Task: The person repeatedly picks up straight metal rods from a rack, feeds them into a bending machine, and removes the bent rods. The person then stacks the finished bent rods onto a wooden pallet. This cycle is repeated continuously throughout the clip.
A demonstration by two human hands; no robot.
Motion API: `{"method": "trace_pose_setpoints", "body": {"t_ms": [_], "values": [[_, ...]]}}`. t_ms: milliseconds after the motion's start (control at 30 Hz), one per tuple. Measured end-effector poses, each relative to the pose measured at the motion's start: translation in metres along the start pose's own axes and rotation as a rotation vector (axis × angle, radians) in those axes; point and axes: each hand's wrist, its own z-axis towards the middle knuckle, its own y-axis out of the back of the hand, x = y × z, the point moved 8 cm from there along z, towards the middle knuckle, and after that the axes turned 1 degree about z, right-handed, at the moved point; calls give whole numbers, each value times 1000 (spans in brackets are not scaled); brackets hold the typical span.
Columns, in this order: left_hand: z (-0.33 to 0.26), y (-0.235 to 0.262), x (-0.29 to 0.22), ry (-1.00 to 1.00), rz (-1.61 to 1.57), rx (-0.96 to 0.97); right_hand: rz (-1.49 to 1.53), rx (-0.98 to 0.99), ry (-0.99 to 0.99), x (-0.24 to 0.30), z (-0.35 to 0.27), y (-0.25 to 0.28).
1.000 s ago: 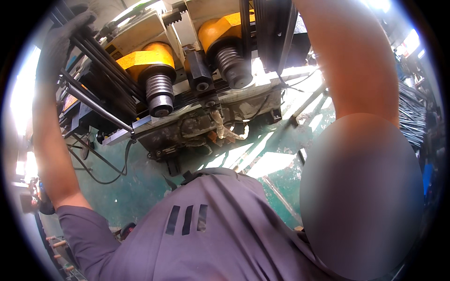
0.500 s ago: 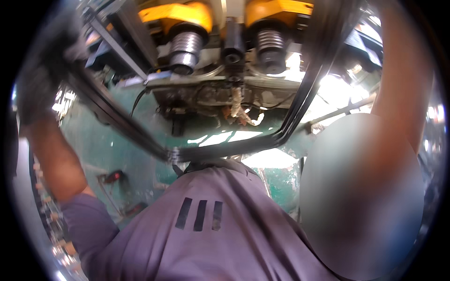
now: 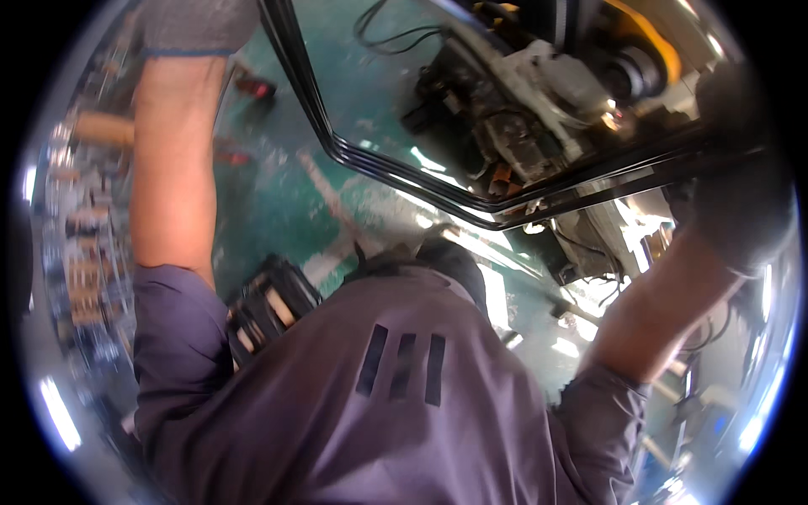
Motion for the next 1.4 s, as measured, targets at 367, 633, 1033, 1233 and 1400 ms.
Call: {"method": "trace_pose_setpoints", "body": {"t_ms": [367, 633, 1033, 1233, 1400], "values": [[-290, 234, -132, 879, 690, -172, 197, 418, -525, -331, -263, -161], [-549, 275, -330, 1525, 912, -243, 421, 667, -883, -317, -360, -227], [-923, 108, -614, 1123, -102, -2051, 110, 843, -1318, -362, -724, -286], [-1090, 27, -701, 1257, 60, -2660, -320, 901, -1357, -438, -923, -276], [-1166, 15, -729, 1503, 287, -2715, -488, 752, -1633, -544, -1027, -239]]}}
